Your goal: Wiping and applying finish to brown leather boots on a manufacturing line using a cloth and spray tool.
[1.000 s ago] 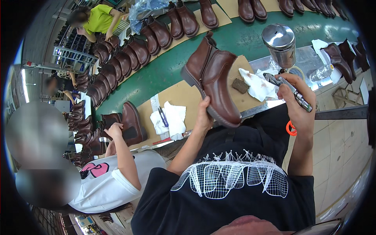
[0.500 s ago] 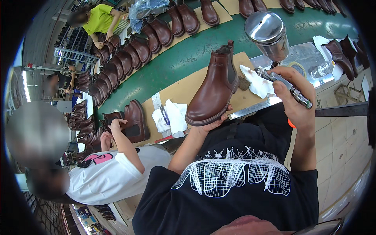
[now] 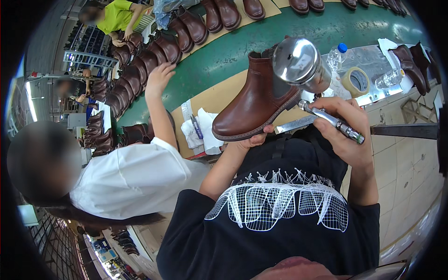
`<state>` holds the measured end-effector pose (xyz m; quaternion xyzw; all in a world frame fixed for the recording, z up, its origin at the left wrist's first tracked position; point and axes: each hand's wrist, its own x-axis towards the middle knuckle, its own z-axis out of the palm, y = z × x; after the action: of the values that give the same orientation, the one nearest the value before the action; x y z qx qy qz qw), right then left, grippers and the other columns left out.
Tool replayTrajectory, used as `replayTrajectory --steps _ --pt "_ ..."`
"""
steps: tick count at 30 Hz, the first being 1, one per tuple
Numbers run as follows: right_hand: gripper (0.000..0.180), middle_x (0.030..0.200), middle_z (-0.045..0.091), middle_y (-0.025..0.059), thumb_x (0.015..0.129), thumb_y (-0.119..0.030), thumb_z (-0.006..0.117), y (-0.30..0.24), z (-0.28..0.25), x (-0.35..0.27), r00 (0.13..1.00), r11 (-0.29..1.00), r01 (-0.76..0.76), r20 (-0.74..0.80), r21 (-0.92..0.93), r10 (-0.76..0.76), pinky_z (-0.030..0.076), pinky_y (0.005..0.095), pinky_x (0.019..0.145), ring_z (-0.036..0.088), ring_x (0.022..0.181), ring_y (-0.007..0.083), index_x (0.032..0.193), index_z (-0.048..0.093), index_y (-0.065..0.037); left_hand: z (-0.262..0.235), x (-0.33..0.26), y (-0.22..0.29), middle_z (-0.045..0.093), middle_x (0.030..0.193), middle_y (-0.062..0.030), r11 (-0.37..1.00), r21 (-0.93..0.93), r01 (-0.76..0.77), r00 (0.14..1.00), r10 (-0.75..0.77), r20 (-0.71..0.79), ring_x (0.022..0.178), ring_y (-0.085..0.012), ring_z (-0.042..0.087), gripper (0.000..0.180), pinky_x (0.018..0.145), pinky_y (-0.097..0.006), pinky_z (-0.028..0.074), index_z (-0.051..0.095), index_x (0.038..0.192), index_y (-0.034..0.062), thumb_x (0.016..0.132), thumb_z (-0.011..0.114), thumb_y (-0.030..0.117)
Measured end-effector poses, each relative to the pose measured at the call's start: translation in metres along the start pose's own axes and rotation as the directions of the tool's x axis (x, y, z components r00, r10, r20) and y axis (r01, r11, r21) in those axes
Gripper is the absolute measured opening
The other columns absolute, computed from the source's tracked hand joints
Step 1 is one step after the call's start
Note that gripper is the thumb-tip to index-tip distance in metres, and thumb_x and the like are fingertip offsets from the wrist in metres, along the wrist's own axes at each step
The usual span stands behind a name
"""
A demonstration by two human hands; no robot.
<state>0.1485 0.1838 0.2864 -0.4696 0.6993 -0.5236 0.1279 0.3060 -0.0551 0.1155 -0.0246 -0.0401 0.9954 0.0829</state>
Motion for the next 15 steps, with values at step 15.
replayTrajectory --steps 15 --pt "0.019 0.087 0.070 0.0058 0.086 -0.008 0.071 0.022 0.007 -0.015 0.998 0.998 -0.055 0.012 0.029 0.055 0.041 0.0260 0.072 0.059 0.075 0.0118 0.104 0.068 0.000 0.008 0.003 0.004 0.054 0.092 -0.0304 0.987 0.056 0.147 0.961 -0.156 0.229 0.038 -0.0228 0.050 0.090 0.033 -0.027 0.040 0.018 0.158 0.0125 0.093 0.043 0.068"
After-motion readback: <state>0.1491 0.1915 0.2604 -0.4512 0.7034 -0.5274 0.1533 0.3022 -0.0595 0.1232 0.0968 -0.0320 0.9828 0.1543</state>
